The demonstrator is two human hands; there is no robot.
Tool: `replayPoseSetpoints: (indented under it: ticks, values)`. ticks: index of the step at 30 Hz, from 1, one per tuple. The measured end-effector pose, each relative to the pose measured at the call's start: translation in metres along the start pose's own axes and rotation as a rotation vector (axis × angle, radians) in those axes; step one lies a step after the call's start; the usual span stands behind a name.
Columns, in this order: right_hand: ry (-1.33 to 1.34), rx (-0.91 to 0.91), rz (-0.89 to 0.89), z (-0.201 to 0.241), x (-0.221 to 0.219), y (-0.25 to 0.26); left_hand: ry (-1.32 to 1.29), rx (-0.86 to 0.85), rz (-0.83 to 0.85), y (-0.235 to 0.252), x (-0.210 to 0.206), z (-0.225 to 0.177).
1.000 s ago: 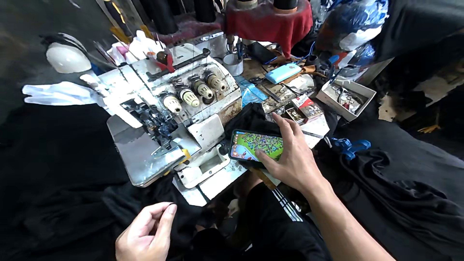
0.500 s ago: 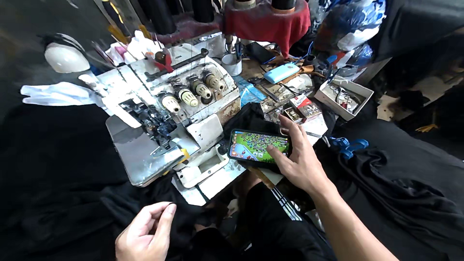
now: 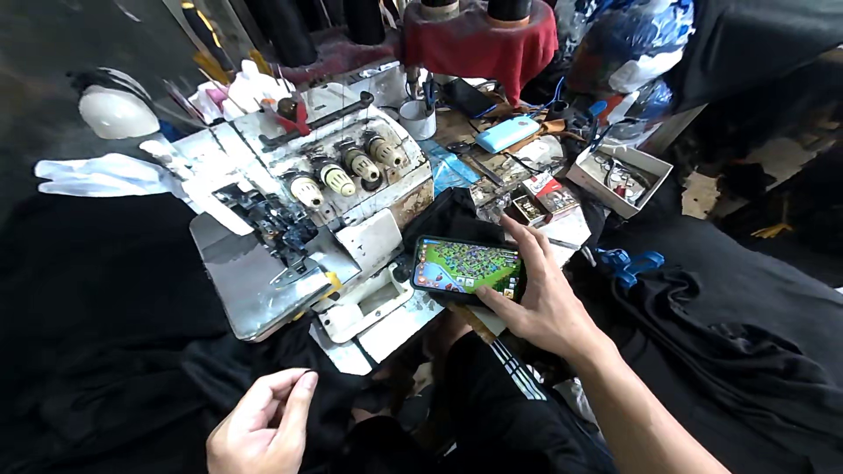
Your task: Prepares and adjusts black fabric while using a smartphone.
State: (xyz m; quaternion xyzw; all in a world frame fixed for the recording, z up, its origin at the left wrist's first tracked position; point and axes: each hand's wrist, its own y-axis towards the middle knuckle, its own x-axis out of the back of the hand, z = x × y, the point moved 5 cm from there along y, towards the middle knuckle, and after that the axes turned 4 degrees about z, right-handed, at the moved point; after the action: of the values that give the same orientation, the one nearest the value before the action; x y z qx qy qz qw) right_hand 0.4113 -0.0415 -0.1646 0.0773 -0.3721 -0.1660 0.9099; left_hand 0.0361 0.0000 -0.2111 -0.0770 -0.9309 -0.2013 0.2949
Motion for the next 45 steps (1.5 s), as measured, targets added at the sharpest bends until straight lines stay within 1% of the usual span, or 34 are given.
replayPoseSetpoints:
  ticks: [4, 8, 20, 31, 35, 39, 45]
  values:
    - [0.058, 0.011, -0.003, -0.010, 0.006, -0.007, -0.005, -0.011, -0.003, 0.000, 0.000, 0.001]
    - [0.093, 0.002, -0.030, -0.012, 0.006, -0.008, -0.010, 0.000, -0.001, 0.000, -0.001, -0.001]
    - [0.093, -0.008, -0.135, 0.000, -0.002, -0.006, -0.004, -0.017, -0.007, 0.000, -0.001, -0.001]
    - [0.086, 0.004, -0.134, 0.003, -0.002, -0.003, -0.022, -0.010, -0.021, -0.002, -0.001, -0.001]
    - [0.176, -0.043, -0.144, -0.005, 0.005, -0.002, -0.017, -0.007, -0.019, -0.002, 0.000, -0.001]
    - [0.316, -0.064, -0.210, -0.016, 0.008, 0.007, -0.007, -0.011, -0.018, -0.002, -0.001, -0.001]
    - [0.306, -0.065, -0.226, -0.017, 0.007, 0.008, 0.001, -0.003, -0.010, -0.001, 0.000, 0.000]
